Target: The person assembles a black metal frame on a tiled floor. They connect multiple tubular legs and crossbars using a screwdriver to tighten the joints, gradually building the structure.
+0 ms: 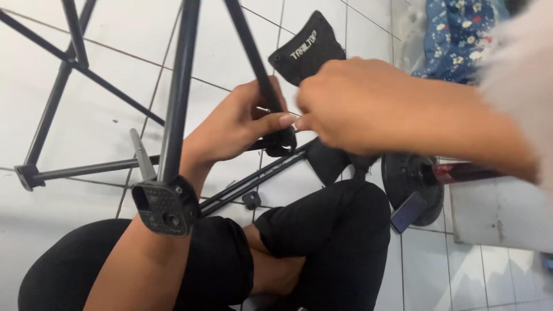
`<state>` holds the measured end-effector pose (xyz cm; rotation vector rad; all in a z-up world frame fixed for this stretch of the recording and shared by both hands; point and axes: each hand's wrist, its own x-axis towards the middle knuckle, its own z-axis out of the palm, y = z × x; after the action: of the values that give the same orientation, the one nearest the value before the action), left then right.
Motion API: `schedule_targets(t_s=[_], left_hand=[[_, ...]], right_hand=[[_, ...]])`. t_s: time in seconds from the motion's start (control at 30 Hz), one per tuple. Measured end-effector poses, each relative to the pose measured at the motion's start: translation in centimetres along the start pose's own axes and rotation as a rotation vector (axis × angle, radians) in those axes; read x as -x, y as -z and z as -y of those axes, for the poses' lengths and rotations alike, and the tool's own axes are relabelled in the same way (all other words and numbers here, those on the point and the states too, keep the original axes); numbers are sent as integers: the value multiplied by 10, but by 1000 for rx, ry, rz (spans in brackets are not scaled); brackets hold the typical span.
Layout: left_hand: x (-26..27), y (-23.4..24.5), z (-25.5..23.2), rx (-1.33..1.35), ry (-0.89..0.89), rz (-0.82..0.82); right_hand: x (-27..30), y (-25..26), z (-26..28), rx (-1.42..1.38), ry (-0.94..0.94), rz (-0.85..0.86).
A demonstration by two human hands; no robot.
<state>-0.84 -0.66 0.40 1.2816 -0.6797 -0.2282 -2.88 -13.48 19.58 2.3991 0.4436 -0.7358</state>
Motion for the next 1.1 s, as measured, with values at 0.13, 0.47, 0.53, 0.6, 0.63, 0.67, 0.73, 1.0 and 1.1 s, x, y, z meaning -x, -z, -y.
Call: schedule_targets(t_s=[0.13,0.47,0.53,0.6,0.63,0.67,0.73,1.0,1.1], left_hand=[[-2,7,-6,127,-12,9],[2,-10,-3,141,-22,4],[0,-15,-4,142,-39,19],[-4,-17,-8,128,-37,26],[-5,-17,-9,117,-24,27],[-3,-18,-11,109,-2,26],[-5,-15,-13,141,-56,-18],[-4,21,-42,234,-205,-331],[3,26,-47,361,-386,-282]], right_hand=[[12,-16,-23,271,453,-400],[32,-20,-12,-35,79,-33],[34,-16,-12,-258,-43,47],[31,-12,-15,-419,-111,117],[27,-12,-19,-470,-118,151],[22,-15,-23,-524,-120,192],[14,-29,-39,-641,-45,151],[-40,-171,6,-1910,-196,-15],[-71,-200,60,-2276,-23,116]])
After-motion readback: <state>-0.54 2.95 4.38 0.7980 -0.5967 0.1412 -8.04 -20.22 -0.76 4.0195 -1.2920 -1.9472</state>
